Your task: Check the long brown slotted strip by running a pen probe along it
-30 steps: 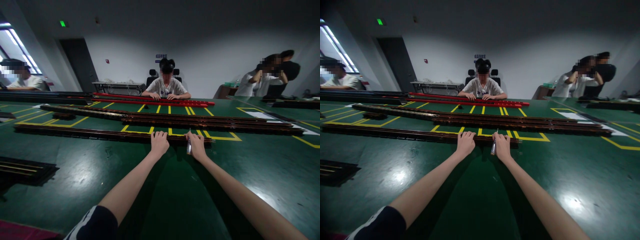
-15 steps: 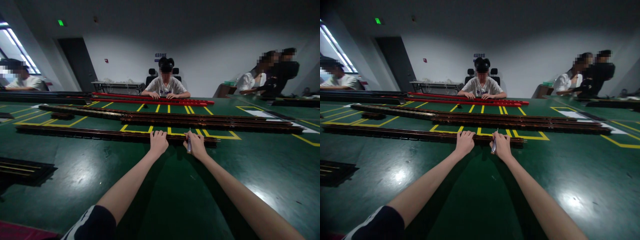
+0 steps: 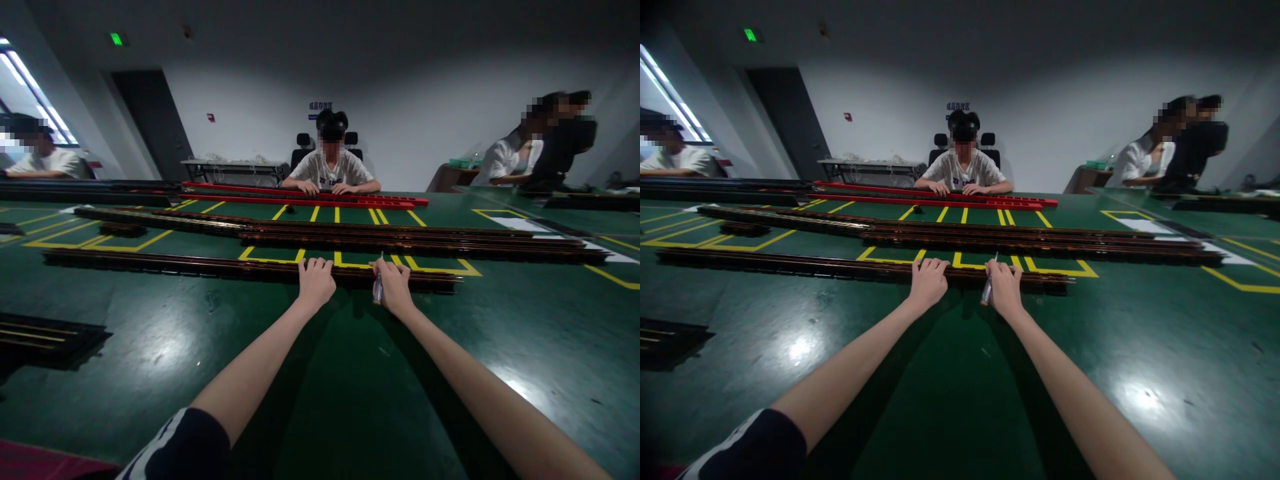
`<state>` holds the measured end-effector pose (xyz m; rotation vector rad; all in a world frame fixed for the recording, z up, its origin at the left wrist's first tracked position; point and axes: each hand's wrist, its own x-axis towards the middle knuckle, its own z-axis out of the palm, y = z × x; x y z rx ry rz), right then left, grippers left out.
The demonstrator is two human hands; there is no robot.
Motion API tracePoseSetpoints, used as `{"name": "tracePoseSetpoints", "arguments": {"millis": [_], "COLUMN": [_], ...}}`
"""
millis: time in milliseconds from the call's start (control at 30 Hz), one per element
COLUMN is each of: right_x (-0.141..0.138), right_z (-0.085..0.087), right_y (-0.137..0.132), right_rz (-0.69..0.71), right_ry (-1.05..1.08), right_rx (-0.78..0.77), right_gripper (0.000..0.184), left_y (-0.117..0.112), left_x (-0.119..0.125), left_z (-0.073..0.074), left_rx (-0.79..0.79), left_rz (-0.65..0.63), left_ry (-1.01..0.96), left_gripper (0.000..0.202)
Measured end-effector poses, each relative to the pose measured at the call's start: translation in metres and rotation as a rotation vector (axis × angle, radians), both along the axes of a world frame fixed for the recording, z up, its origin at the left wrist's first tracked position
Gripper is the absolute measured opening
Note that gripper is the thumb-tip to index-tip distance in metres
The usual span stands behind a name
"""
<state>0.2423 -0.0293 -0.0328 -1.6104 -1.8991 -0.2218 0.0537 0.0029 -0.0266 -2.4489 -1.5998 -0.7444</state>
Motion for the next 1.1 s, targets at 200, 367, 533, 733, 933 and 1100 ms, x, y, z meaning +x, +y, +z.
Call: {"name": "tracePoseSetpoints", "arguments": {"millis": [200, 367, 533, 733, 933, 1100], "right_x": [-0.0056, -0.0072, -0.0071, -0.0060, -0.0056, -0.0100], "right_z": [0.0025, 0.0037, 0.0043, 0.0021, 0.0002, 0.0033], "right_y": [-0.0014, 0.0004, -0.0008, -0.0029, -0.0004, 0.0003], "right_rz": [0.037, -0.030, -0.062, 0.025, 0.051, -0.003], "right_ry": [-0.097, -0.074, -0.154, -0.221, -0.177, -0.115], "right_rx": [-0.016, -0.038, -0.007, 0.026, 0.008, -0.019], "right_gripper": [0.009, 0.013, 0.018, 0.019, 0.007, 0.009], "left_y": [-0.0019, -0.0013, -0.0014, -0.0021, -0.0021, -0.0023], "left_x": [0.0008, 0.0002, 0.0006, 0.0007, 0.0008, 0.0009], "left_z": [0.0018, 0.0022, 0.0019, 0.0023, 0.0024, 0.0024], "left_rx": [0.017, -0.008, 0.004, -0.003, -0.002, 0.005], "left_rz": [0.019, -0.011, -0.004, -0.012, -0.021, -0.019], "left_ry": [0.026, 0.016, 0.024, 0.024, 0.016, 0.013], "left_gripper": [0.040, 0.041, 0.040, 0.040, 0.039, 0.041]}}
